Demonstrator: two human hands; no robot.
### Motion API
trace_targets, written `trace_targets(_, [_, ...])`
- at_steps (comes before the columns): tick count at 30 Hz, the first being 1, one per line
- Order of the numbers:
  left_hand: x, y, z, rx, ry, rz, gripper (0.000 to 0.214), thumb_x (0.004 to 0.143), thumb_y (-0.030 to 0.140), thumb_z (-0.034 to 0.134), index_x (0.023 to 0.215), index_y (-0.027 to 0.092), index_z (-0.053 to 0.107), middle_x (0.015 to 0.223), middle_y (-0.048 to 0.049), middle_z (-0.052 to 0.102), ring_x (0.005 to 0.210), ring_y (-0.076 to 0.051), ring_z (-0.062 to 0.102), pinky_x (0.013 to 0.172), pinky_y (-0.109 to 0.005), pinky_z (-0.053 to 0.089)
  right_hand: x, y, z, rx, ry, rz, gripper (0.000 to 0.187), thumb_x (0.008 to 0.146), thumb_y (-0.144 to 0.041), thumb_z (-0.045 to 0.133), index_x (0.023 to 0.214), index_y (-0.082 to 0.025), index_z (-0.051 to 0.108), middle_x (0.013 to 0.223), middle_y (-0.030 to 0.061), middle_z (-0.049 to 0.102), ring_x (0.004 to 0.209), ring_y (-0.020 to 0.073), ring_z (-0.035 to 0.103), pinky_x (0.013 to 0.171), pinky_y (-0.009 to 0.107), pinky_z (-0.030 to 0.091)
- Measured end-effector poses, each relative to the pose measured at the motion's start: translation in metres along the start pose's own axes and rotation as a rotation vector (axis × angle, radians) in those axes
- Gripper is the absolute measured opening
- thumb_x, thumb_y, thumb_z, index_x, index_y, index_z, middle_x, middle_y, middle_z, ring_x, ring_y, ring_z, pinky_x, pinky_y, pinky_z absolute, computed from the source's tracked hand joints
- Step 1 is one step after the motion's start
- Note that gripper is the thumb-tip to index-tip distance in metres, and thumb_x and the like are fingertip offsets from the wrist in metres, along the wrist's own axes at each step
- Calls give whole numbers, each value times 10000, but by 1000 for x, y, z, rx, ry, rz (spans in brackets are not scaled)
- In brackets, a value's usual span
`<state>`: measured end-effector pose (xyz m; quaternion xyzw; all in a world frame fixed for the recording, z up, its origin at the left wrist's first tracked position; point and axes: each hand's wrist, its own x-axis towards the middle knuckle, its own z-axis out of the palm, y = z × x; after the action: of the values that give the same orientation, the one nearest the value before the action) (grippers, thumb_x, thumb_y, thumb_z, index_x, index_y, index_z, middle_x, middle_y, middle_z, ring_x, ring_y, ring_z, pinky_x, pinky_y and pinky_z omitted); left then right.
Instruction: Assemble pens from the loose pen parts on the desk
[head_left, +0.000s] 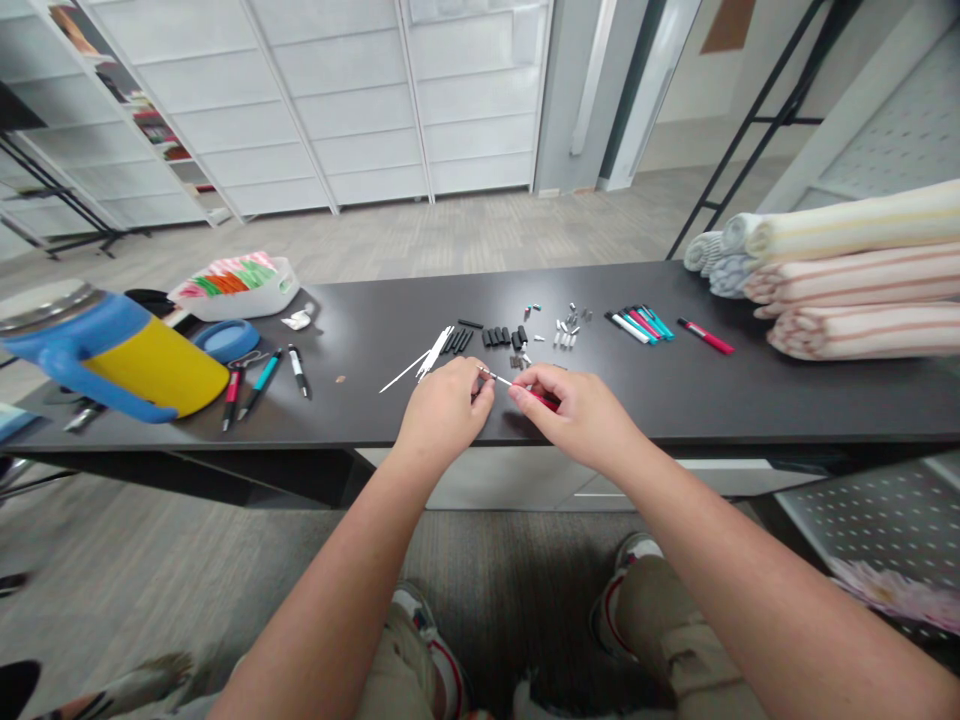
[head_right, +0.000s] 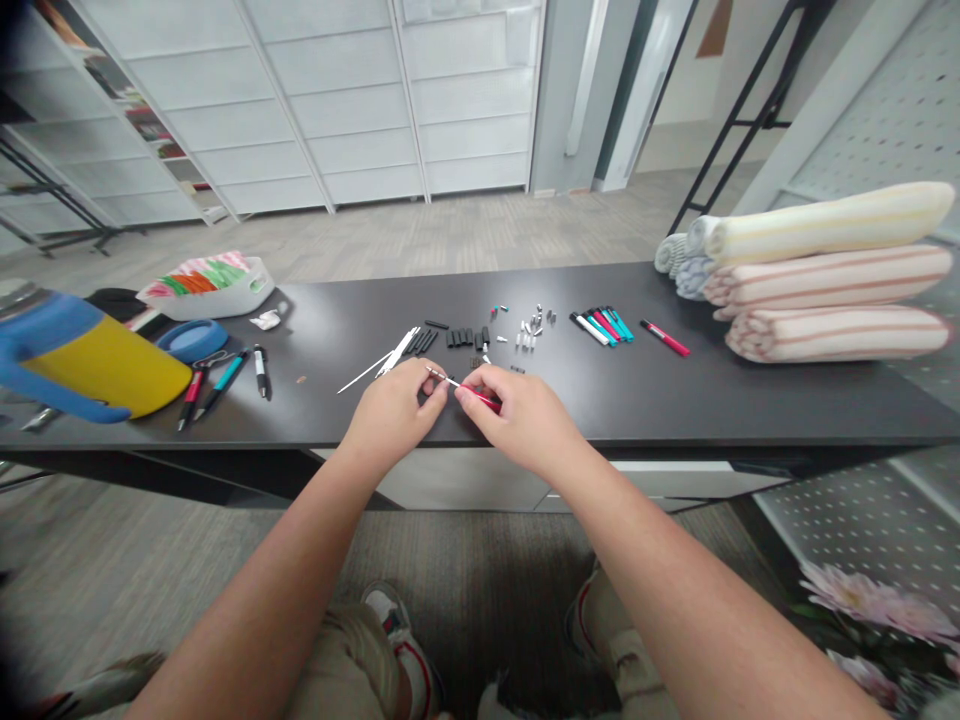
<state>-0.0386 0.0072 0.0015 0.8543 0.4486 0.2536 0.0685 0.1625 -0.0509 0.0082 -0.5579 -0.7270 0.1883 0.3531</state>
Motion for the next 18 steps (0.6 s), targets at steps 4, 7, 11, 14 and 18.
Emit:
trace_targets(4, [0,0,0,-4,-1,-1,119,1000,254,587,1047,216,689,948,-48,727,875,-218,677,796,-351,503,0,1,-1,3,6,4,215,1019,-386,599,966,-221,726,722,-17,690,610,146,561,614,278,359])
trace_targets(7, [1,0,0,-11,3,9,117,999,258,588,1044,214,686,940,-43,723,872,-217,674,789,-351,497,0,2,-1,14,21,11,217,1019,-391,600,974,-223,729,713,-19,687,606,144,563,611,276,358])
trace_targets(11, [1,0,0,-9,-4,3,123,999,259,586,1046,211,689,947,-42,728,872,-215,674,792,-351,497,-1,2,0,5,15,-2,215,1022,-390,602,967,-226,729,724,-21,691,616,141,567,614,274,356])
trace_targets(14, [0,0,-1,-9,-8,2,129,1003,259,579,1044,210,691,959,-44,733,870,-212,675,792,-349,497,-1,1,0,-2,7,-11,220,1023,-396,604,969,-222,729,735,-19,694,626,141,570,615,273,357])
trace_targets(18, [0,0,0,-2,-5,3,130,1006,263,577,1046,213,691,949,-42,727,871,-210,676,791,-344,495,-1,1,0,6,6,-7,215,1021,-390,610,970,-221,731,730,-21,691,615,139,560,610,276,355])
